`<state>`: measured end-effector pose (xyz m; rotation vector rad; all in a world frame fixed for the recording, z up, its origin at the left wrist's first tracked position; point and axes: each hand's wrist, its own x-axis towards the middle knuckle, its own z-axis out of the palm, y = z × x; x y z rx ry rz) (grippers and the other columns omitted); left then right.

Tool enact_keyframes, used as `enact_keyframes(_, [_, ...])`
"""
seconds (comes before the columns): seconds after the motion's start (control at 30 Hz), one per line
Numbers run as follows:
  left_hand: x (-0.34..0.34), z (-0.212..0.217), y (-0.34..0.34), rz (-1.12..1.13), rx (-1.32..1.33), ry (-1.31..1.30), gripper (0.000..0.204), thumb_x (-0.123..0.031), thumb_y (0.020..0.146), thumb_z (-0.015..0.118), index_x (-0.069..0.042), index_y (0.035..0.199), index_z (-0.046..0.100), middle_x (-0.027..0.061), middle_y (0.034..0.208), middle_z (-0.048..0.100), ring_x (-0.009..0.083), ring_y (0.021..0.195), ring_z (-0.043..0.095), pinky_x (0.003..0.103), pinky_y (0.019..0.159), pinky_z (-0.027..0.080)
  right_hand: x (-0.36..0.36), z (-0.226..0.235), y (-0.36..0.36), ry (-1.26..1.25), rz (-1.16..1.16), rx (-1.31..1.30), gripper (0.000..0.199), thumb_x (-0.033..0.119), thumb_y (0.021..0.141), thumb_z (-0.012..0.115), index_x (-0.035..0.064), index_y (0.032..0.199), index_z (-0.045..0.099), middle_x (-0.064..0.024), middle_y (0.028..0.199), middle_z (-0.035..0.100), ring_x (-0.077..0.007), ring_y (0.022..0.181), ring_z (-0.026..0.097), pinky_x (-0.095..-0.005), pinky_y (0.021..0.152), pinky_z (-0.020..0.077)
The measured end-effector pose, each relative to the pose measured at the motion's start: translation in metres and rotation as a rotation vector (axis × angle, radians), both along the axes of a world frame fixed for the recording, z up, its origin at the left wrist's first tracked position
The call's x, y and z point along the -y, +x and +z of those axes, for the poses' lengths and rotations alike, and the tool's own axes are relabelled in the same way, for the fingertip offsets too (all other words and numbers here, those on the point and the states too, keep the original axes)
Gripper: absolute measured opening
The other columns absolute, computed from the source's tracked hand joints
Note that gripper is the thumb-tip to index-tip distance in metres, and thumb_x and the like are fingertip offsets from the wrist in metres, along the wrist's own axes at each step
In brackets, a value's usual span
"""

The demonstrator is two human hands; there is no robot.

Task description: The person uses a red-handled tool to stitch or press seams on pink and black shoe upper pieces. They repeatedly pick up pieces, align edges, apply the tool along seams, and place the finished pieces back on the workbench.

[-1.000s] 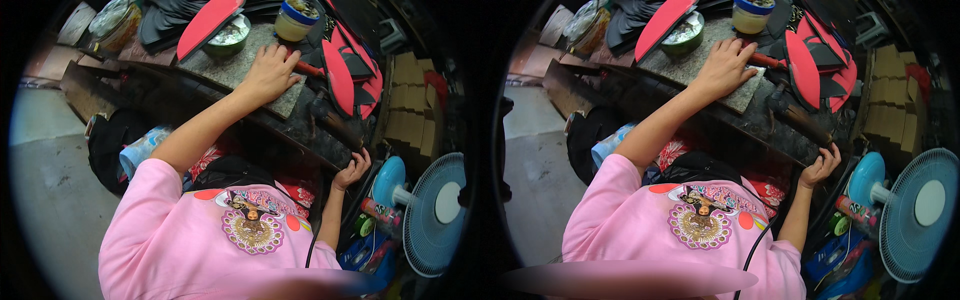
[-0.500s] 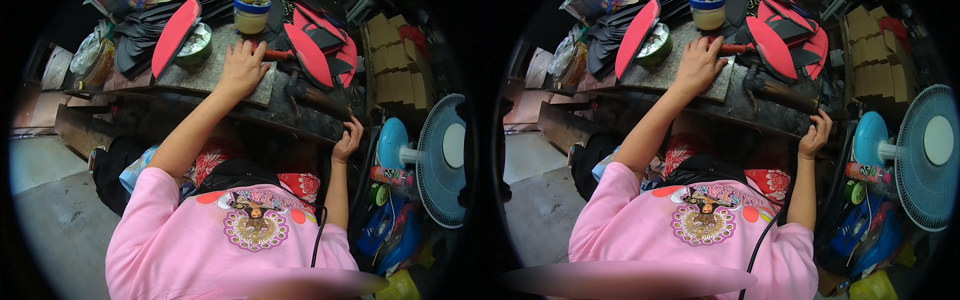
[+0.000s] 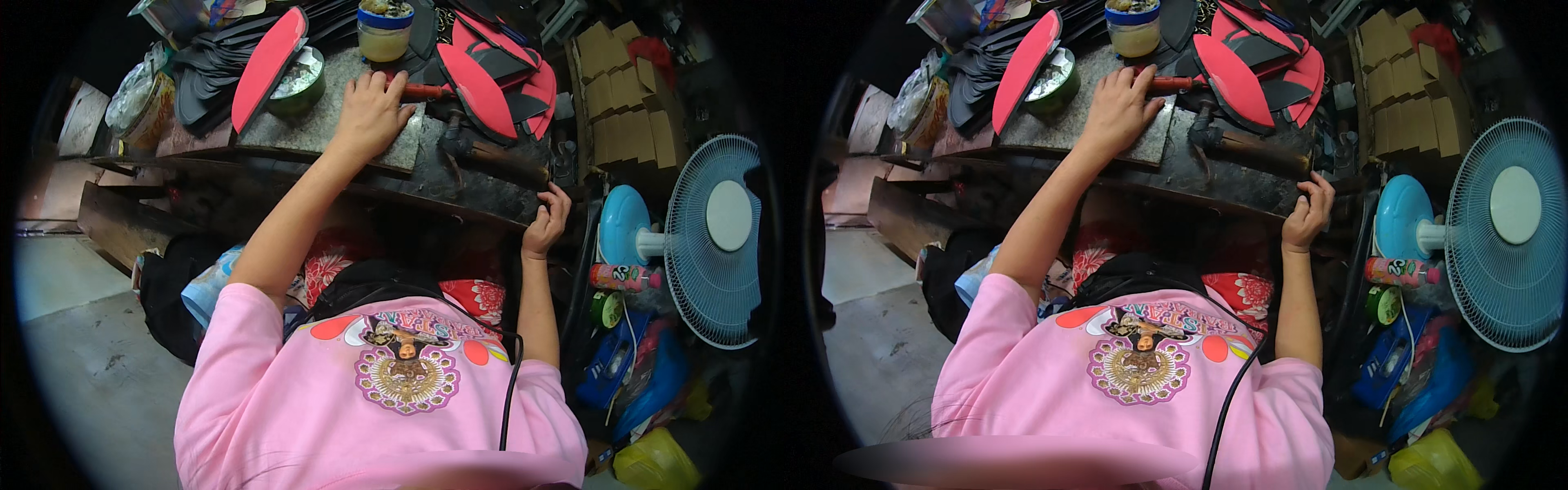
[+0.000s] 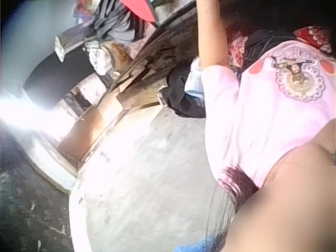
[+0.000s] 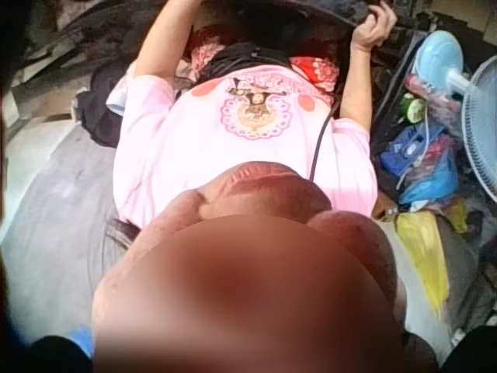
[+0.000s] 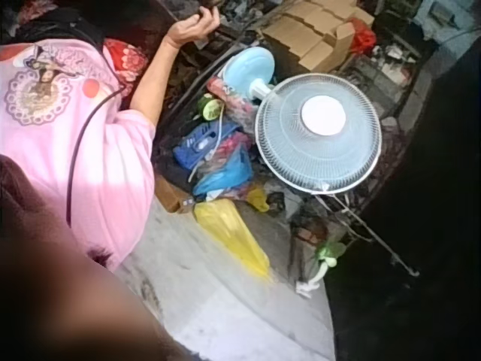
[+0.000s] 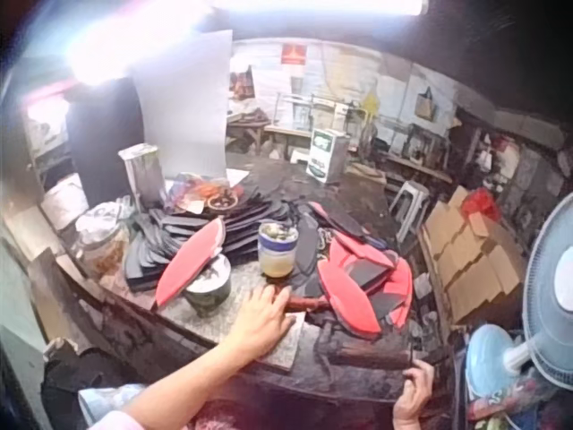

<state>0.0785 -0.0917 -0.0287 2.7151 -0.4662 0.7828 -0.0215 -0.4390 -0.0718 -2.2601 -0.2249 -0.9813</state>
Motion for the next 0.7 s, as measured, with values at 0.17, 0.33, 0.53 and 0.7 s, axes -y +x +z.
enact_keyframes(0.17, [0.0, 0.001, -0.003, 0.003, 0.015, -0.045, 0.059, -0.035, 0.086, 0.069, -0.008, 0.135, 0.05, 0.0143, 0.112, 0.059, 0.0343, 0.108, 0.055, 0.046, 0.092, 0.044, 0.001, 0.0, 0.002, 0.039, 0.033, -0.005, 0.017, 0.003, 0.083, 0.049, -0.0007, 0.093, 0.062, -0.0213, 0.114, 0.061, -0.0368, 0.111, 0.057, -0.0448, 0.1, 0.0426])
enact_keyframes(0.33, [0.0, -0.001, -0.001, 0.037, 0.004, -0.036, 0.062, -0.038, 0.086, 0.069, -0.009, 0.138, 0.049, 0.0137, 0.111, 0.059, 0.0337, 0.109, 0.056, 0.045, 0.092, 0.046, 0.001, -0.003, 0.001, 0.093, 0.054, -0.01, 0.016, 0.0, 0.083, 0.05, -0.0007, 0.093, 0.063, -0.0203, 0.116, 0.06, -0.0354, 0.112, 0.057, -0.0439, 0.099, 0.0429])
enact_keyframes(0.53, [-0.002, -0.006, 0.0, 0.051, 0.033, -0.03, 0.062, -0.039, 0.088, 0.067, -0.009, 0.139, 0.048, 0.0137, 0.112, 0.06, 0.0329, 0.109, 0.057, 0.044, 0.094, 0.045, 0.005, -0.007, 0.003, 0.094, 0.089, 0.004, 0.015, 0.0, 0.084, 0.051, -0.001, 0.093, 0.064, -0.0197, 0.113, 0.06, -0.0344, 0.111, 0.057, -0.0431, 0.098, 0.0435])
enact_keyframes(0.7, [-0.002, -0.004, 0.0, 0.043, 0.013, -0.036, 0.061, -0.04, 0.09, 0.065, -0.009, 0.139, 0.048, 0.015, 0.113, 0.06, 0.0344, 0.108, 0.058, 0.045, 0.094, 0.046, 0.004, 0.006, 0.0, 0.05, 0.073, -0.037, 0.019, -0.001, 0.084, 0.058, 0.001, 0.103, 0.062, -0.0171, 0.113, 0.06, -0.0326, 0.108, 0.058, -0.0413, 0.094, 0.046])
